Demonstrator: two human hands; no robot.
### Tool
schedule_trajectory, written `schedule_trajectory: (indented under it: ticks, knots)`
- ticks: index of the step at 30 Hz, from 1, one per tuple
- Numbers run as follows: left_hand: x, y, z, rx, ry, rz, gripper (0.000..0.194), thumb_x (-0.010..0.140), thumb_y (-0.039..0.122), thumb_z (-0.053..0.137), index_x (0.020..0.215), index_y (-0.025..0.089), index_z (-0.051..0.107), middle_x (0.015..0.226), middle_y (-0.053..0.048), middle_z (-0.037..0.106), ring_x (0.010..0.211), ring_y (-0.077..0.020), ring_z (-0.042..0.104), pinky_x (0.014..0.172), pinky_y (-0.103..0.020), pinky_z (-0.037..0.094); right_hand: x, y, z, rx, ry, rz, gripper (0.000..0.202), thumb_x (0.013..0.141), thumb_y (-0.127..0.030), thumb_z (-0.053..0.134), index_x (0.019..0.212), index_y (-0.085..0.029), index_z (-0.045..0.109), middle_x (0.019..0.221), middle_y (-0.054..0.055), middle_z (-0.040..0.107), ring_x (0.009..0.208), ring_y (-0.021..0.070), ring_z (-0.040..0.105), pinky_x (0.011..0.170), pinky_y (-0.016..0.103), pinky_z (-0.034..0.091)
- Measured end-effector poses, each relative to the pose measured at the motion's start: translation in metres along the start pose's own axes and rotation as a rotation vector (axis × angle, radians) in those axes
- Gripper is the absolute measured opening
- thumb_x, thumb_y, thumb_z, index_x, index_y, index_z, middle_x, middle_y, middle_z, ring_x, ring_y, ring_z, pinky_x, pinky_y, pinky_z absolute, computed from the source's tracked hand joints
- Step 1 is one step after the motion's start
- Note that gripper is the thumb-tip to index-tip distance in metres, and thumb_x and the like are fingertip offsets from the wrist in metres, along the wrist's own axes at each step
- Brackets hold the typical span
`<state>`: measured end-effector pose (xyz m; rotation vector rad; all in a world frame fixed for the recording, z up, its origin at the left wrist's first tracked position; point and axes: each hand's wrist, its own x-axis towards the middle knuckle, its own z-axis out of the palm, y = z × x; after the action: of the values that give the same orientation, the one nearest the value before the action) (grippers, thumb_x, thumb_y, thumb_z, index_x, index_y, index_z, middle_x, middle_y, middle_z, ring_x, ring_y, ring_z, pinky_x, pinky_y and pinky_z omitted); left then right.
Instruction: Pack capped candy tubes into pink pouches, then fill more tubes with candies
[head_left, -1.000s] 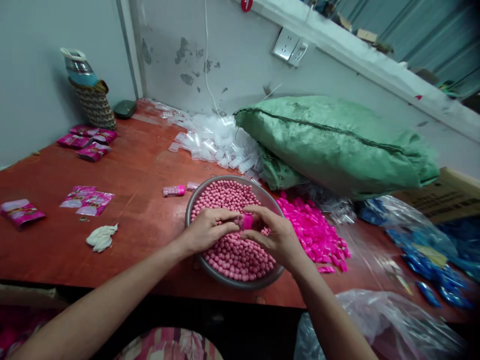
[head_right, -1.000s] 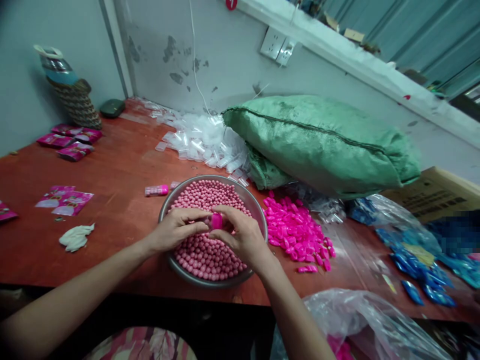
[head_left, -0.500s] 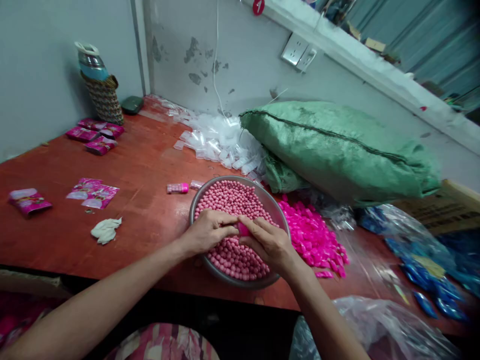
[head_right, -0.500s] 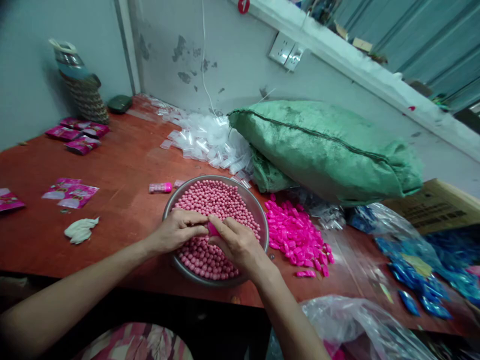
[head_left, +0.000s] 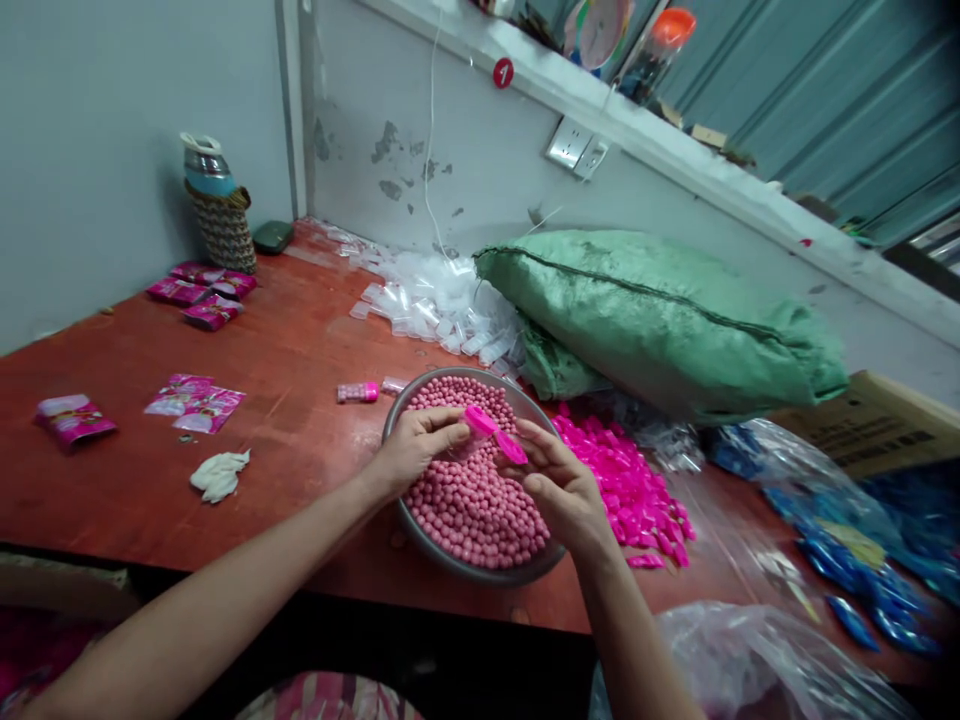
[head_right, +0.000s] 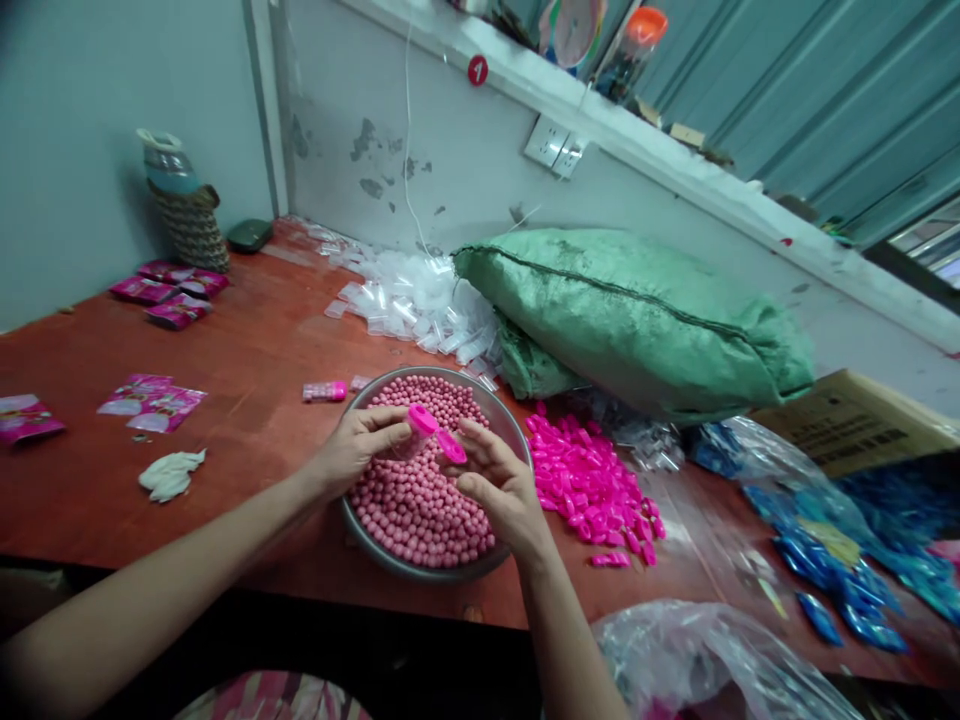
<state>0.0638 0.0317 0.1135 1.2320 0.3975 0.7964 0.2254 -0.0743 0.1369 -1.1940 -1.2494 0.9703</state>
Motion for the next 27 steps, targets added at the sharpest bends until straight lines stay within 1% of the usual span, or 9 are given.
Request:
schedule_trajectory:
  ticks: [2,4,6,9,12,17,22,24,27]
  knots:
    - [-0.001,0.000,0.000,0.049,-0.042,0.018,0.030,0.073,0.029,0.058,0.098,0.014,0.065,0.090,-0.007,0.066,0.083,-0.0192,0.058,0.075,-0.031,0.046,-0.003,0.008,-0.001,0.174,0.119,0.036,0.033,0.071,-0.029,0.065,0.102,-0.024,0.056,0.090,0.003,0.062,0.072,0.0144,0.061,0.069,0.030,0.050]
    - [-0.002,-0.001,0.000,0.159,-0.089,0.079,0.027,0.074,0.027,0.057,0.097,0.016,0.066,0.089,-0.006,0.066,0.085,-0.0190,0.058,0.078,-0.031,0.044,-0.002,0.011,-0.001,0.250,0.170,0.077,0.021,0.071,-0.029,0.065,0.090,-0.021,0.061,0.075,0.001,0.061,0.061,0.0109,0.058,0.062,0.024,0.049]
    - [-0.004,-0.003,-0.001,0.275,-0.121,0.158,0.025,0.075,0.026,0.057,0.097,0.018,0.066,0.091,-0.006,0.065,0.087,-0.0188,0.056,0.082,-0.032,0.042,0.003,0.007,0.000,0.282,0.115,0.150,0.021,0.071,-0.033,0.064,0.087,-0.019,0.062,0.077,0.002,0.062,0.062,0.0113,0.057,0.059,0.024,0.049]
    - [-0.004,-0.006,-0.001,0.375,-0.138,0.251,0.024,0.075,0.024,0.058,0.096,0.021,0.066,0.096,-0.005,0.063,0.097,-0.0191,0.052,0.089,-0.032,0.038,0.011,0.002,0.004,0.358,-0.077,0.313,0.029,0.074,-0.038,0.058,0.093,-0.017,0.061,0.092,0.006,0.061,0.077,0.0164,0.059,0.066,0.031,0.051]
    - [-0.004,-0.008,-0.001,0.393,-0.140,0.256,0.022,0.075,0.024,0.058,0.095,0.021,0.067,0.098,-0.006,0.062,0.102,-0.0191,0.049,0.090,-0.032,0.036,0.015,0.004,0.014,0.468,-0.176,0.433,0.028,0.077,-0.037,0.054,0.092,-0.015,0.061,0.084,0.007,0.064,0.081,0.0180,0.059,0.071,0.035,0.050]
    - [-0.004,-0.008,-0.001,0.355,-0.118,0.248,0.021,0.076,0.023,0.057,0.094,0.019,0.067,0.096,-0.006,0.062,0.100,-0.0188,0.050,0.090,-0.032,0.036,0.019,0.011,0.032,0.581,-0.049,0.396,0.020,0.072,-0.030,0.058,0.081,-0.013,0.063,0.073,0.005,0.066,0.077,0.0184,0.061,0.072,0.036,0.051]
    - [-0.004,-0.005,-0.002,0.368,-0.105,0.268,0.021,0.076,0.021,0.056,0.095,0.021,0.067,0.096,-0.005,0.063,0.098,-0.0184,0.052,0.089,-0.032,0.038,0.024,0.012,0.043,0.569,0.054,0.378,0.017,0.070,-0.029,0.059,0.074,-0.013,0.063,0.069,0.004,0.066,0.070,0.0177,0.062,0.066,0.034,0.053]
    - [-0.005,-0.004,0.000,0.378,-0.083,0.267,0.022,0.077,0.021,0.055,0.096,0.021,0.066,0.097,-0.005,0.063,0.096,-0.0186,0.053,0.088,-0.032,0.039,0.026,0.012,0.045,0.547,0.050,0.399,0.023,0.071,-0.034,0.058,0.079,-0.013,0.063,0.071,0.005,0.066,0.070,0.0177,0.062,0.064,0.033,0.053]
    - [-0.006,0.001,0.001,0.373,-0.015,0.249,0.024,0.077,0.023,0.054,0.098,0.021,0.065,0.100,-0.005,0.063,0.099,-0.0194,0.053,0.089,-0.033,0.039,0.033,0.006,0.039,0.457,-0.083,0.451,0.040,0.075,-0.047,0.052,0.092,-0.013,0.060,0.078,0.008,0.065,0.073,0.0187,0.062,0.060,0.032,0.054]
